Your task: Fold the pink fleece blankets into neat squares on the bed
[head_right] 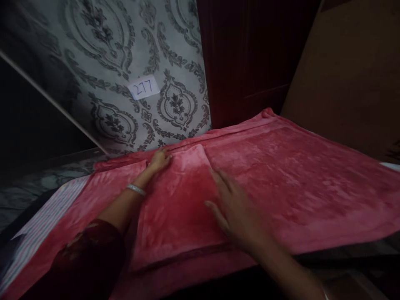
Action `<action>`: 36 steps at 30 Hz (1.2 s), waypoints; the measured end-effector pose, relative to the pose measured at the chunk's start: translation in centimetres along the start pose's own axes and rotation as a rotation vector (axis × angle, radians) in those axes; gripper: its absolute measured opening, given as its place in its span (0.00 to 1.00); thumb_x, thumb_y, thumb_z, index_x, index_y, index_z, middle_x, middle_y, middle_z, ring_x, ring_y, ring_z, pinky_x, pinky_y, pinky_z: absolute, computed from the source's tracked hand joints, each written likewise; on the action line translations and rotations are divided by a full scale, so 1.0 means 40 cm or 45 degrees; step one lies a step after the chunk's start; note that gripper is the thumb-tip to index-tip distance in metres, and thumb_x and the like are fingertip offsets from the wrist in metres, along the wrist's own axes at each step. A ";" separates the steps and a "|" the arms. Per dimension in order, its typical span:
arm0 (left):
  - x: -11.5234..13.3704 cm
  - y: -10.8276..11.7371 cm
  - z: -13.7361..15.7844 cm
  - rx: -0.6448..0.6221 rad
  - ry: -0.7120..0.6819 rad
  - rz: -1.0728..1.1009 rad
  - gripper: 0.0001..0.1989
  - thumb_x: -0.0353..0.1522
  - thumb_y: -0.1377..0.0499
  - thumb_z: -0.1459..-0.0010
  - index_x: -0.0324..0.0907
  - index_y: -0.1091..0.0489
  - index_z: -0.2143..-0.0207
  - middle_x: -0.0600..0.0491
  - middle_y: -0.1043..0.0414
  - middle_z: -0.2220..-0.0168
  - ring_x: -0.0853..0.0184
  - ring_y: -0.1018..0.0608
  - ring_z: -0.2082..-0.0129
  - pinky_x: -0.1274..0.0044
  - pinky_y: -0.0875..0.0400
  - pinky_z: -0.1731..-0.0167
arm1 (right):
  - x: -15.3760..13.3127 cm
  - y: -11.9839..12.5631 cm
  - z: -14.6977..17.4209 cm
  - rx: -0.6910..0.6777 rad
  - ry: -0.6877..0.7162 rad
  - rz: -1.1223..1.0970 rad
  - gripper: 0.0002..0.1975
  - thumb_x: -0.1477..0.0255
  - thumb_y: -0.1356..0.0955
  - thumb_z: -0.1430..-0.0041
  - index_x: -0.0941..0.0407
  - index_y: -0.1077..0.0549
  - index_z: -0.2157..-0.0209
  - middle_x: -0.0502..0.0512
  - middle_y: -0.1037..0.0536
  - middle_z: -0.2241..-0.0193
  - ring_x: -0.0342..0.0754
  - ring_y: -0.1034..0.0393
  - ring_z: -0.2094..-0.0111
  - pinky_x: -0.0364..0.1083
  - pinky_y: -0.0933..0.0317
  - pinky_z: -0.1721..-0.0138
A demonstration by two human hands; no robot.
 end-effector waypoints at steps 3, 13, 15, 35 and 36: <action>-0.069 0.024 0.046 0.041 0.168 -0.060 0.19 0.36 0.42 0.38 0.35 0.25 0.48 0.34 0.27 0.44 0.49 0.25 0.43 0.67 0.32 0.45 | -0.014 -0.076 -0.150 -0.206 0.117 0.043 0.34 0.58 0.40 0.30 0.56 0.48 0.28 0.65 0.45 0.30 0.59 0.49 0.30 0.61 0.47 0.33; -0.130 -0.007 0.095 0.079 0.417 0.090 0.22 0.40 0.41 0.37 0.33 0.28 0.47 0.37 0.20 0.55 0.53 0.19 0.53 0.72 0.28 0.59 | 0.082 -0.330 -0.347 -0.694 -0.167 0.398 0.32 0.59 0.40 0.29 0.57 0.43 0.29 0.66 0.48 0.29 0.63 0.57 0.28 0.63 0.54 0.33; -0.122 -0.017 0.106 0.154 0.424 0.123 0.24 0.34 0.43 0.36 0.34 0.35 0.40 0.37 0.23 0.49 0.55 0.20 0.49 0.72 0.29 0.55 | 0.108 -0.361 -0.322 -0.682 -0.172 0.403 0.31 0.58 0.42 0.28 0.55 0.43 0.30 0.66 0.48 0.29 0.62 0.57 0.28 0.65 0.53 0.33; -0.169 0.020 0.120 0.051 0.384 0.333 0.33 0.33 0.41 0.36 0.37 0.46 0.31 0.38 0.32 0.37 0.58 0.25 0.42 0.73 0.31 0.45 | 0.127 -0.366 -0.343 -0.627 -0.141 0.314 0.27 0.62 0.45 0.27 0.57 0.37 0.33 0.65 0.39 0.32 0.60 0.48 0.31 0.65 0.50 0.35; -0.161 0.021 0.126 0.041 0.381 0.318 0.35 0.33 0.40 0.36 0.38 0.47 0.30 0.38 0.34 0.36 0.58 0.25 0.41 0.72 0.31 0.44 | 0.118 -0.367 -0.364 -0.601 -0.131 0.310 0.27 0.63 0.45 0.27 0.58 0.37 0.34 0.66 0.38 0.32 0.60 0.47 0.31 0.66 0.51 0.35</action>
Point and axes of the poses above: each hand's wrist, its own z-axis away from the middle knuckle, its own y-axis out of the back of the hand, x = y × z, the point moved 2 cm from there along -z, towards the middle knuckle
